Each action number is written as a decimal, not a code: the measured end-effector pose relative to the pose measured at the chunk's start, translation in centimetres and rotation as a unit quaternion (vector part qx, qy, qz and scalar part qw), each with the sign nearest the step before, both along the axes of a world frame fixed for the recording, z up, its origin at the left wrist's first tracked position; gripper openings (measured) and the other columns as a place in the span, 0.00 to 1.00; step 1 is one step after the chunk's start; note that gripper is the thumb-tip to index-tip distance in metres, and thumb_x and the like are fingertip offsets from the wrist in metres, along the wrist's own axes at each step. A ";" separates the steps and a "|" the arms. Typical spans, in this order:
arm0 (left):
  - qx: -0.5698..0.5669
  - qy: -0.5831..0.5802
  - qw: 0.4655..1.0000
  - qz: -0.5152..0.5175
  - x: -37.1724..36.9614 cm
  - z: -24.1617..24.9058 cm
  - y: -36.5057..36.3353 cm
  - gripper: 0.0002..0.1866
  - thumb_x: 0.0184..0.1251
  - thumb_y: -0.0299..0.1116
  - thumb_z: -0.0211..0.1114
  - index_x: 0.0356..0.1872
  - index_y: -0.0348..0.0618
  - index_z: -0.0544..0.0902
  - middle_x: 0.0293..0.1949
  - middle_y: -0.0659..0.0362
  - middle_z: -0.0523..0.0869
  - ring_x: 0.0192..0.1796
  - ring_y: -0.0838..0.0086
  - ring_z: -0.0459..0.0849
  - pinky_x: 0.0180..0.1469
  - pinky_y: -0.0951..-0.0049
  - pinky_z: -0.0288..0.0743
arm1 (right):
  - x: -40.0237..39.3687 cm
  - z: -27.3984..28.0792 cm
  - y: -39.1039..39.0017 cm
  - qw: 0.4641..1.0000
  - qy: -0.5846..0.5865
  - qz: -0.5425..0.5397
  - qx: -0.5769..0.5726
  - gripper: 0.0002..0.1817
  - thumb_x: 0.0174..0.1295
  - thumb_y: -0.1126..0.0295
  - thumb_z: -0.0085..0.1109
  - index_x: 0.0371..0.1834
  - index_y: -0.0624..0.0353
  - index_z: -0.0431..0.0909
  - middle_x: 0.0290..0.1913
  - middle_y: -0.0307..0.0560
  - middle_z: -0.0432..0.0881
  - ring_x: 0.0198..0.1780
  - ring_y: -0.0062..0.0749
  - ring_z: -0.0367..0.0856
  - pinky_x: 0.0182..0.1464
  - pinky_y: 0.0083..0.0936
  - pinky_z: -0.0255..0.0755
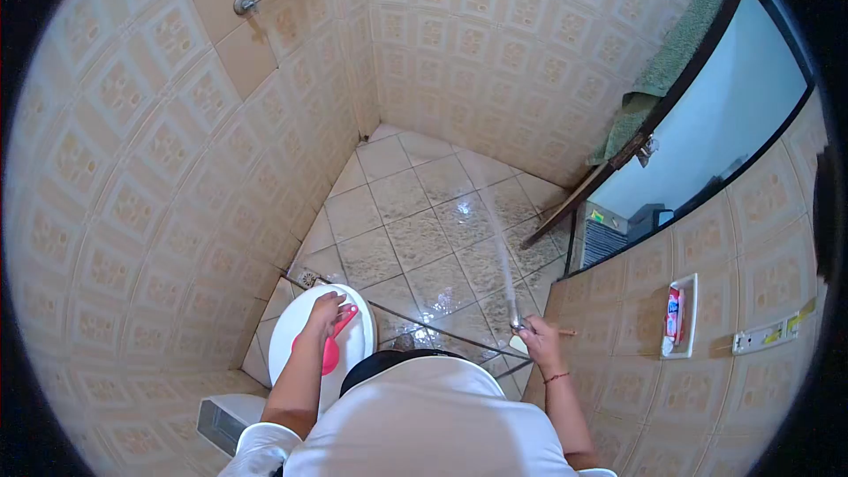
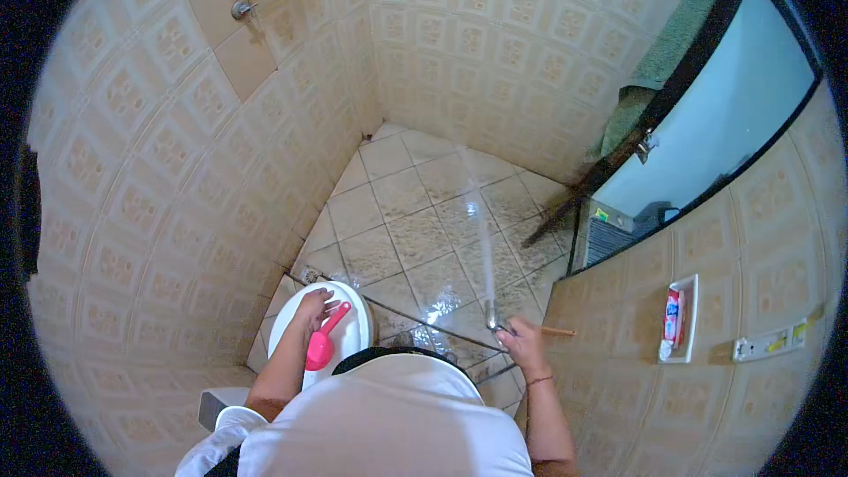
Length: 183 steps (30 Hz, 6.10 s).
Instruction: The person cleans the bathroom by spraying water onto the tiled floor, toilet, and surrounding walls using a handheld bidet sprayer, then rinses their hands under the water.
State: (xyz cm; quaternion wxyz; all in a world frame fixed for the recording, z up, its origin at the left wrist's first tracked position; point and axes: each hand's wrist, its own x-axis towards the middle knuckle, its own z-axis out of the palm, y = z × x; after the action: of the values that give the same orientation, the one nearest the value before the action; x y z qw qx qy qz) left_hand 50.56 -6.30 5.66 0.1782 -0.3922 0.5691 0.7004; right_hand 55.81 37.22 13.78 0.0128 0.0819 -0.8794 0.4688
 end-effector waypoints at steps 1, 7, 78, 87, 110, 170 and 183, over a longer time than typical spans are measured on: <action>0.001 -0.002 1.000 -0.002 -0.4 -0.2 -0.1 0.26 0.56 0.27 0.54 0.57 0.36 0.58 0.41 0.54 0.74 0.38 0.72 0.76 0.31 0.77 0.73 | 0.6 -0.3 0.2 0.999 0.013 -0.033 -0.016 0.21 0.50 0.52 0.54 0.20 0.63 0.68 0.15 0.44 0.62 0.18 0.30 0.62 0.22 0.25 0.58; 0.011 -0.014 0.999 -0.031 -2.8 0.4 0.5 0.20 0.56 0.26 0.52 0.52 0.38 0.64 0.40 0.56 0.74 0.36 0.72 0.76 0.30 0.76 0.73 | 4.7 1.4 0.1 0.976 -0.024 -0.212 -0.034 0.19 0.50 0.55 0.55 0.21 0.63 0.68 0.15 0.47 0.61 0.17 0.32 0.61 0.22 0.27 0.59; 0.030 -0.019 0.998 -0.049 -3.8 -2.1 -3.8 0.26 0.56 0.29 0.55 0.57 0.37 0.59 0.43 0.56 0.74 0.42 0.69 0.76 0.41 0.73 0.70 | -2.5 -1.1 -6.9 0.977 -0.121 -0.001 -0.175 0.28 0.54 0.42 0.44 0.15 0.58 0.63 0.14 0.31 0.60 0.16 0.15 0.58 0.17 0.14 0.51; 0.025 -0.024 0.999 -0.002 -1.7 -1.4 -5.2 0.26 0.56 0.28 0.55 0.57 0.35 0.59 0.43 0.55 0.74 0.42 0.69 0.76 0.41 0.73 0.70 | -5.7 -0.9 -8.8 0.961 -0.193 0.056 -0.191 0.27 0.55 0.44 0.45 0.14 0.58 0.63 0.14 0.33 0.62 0.16 0.15 0.59 0.18 0.14 0.52; 0.051 -0.025 0.998 -0.034 -4.8 -3.4 -4.2 0.22 0.58 0.28 0.53 0.55 0.37 0.61 0.42 0.56 0.74 0.43 0.67 0.76 0.42 0.71 0.71 | -3.9 -4.5 -7.5 0.984 -0.081 -0.156 -0.041 0.18 0.58 0.59 0.47 0.16 0.61 0.67 0.12 0.38 0.64 0.16 0.21 0.61 0.21 0.22 0.60; 0.172 0.447 0.310 -0.821 -44.6 15.8 62.8 0.50 0.48 0.56 0.58 0.62 0.37 0.40 0.62 0.42 0.49 0.63 0.58 0.53 0.61 0.66 0.51 | -32.4 -9.9 -21.0 0.817 -0.277 -0.502 -0.060 0.21 0.56 0.49 0.45 0.27 0.59 0.72 0.21 0.54 0.72 0.25 0.45 0.71 0.31 0.31 0.65; 0.089 0.311 0.311 -0.894 -56.3 2.8 41.0 0.26 0.52 0.42 0.62 0.48 0.37 0.66 0.43 0.53 0.73 0.46 0.70 0.71 0.47 0.71 0.66 | -31.5 -5.7 -23.6 0.760 -0.292 -0.571 -0.108 0.23 0.56 0.48 0.45 0.28 0.60 0.74 0.19 0.47 0.71 0.24 0.30 0.68 0.32 0.25 0.65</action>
State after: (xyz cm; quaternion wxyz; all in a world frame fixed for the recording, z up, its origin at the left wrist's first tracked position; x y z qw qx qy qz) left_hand -5.74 34.70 8.45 0.5393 0.6202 0.5207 0.2310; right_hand 24.34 13.58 8.09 0.0294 -0.5776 -0.6685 0.4675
